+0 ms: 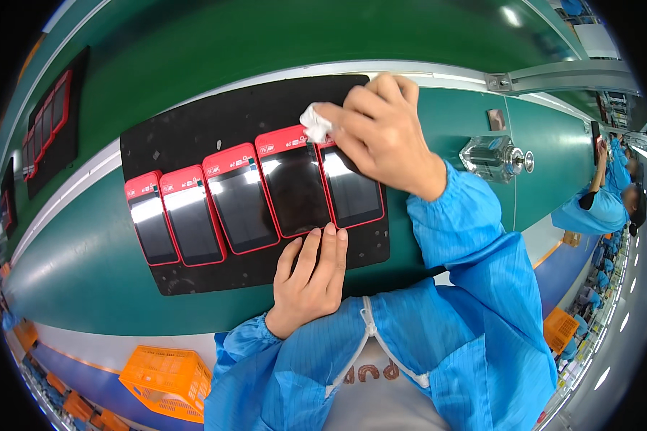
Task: The person wets a cloth on a dispenser bottle, pulls trays of phones from a conveyor line, wipes the screens of the phones with the cloth, and slides the trays down the line.
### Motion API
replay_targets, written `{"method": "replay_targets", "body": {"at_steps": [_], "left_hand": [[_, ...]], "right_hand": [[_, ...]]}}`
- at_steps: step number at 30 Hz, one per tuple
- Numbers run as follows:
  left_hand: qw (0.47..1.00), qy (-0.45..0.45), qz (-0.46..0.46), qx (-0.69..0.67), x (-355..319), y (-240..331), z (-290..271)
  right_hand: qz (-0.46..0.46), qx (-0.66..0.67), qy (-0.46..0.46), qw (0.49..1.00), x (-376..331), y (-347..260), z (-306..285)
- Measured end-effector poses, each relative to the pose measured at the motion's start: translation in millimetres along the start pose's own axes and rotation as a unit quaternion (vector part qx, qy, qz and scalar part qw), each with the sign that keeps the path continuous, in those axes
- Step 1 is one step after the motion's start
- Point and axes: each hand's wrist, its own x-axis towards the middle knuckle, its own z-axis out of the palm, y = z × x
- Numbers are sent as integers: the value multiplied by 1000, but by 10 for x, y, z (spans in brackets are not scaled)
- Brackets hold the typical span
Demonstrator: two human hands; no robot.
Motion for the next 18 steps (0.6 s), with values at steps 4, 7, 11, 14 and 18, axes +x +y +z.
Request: {"method": "replay_targets", "body": {"at_steps": [4, 7, 11, 14, 18], "left_hand": [[1000, 0, -5, -11, 26, 7, 43], [1000, 3, -7, -7, 38, 15, 16], [1000, 16, -7, -4, -67, -22, -26], [1000, 14, -19, -19, -85, -69, -9], [999, 23, -13, -27, -77, -55, -28]], "right_hand": [[-5, 44, -66, 997, -541, -467, -256], [-29, -4, -55, 998, -439, -383, -261], [12, -10, -10, 1000, -47, -94, -94], [-39, 23, -72, 996, -359, -436, -205], [-38, 68, -99, 992, -335, -565, -277]]}}
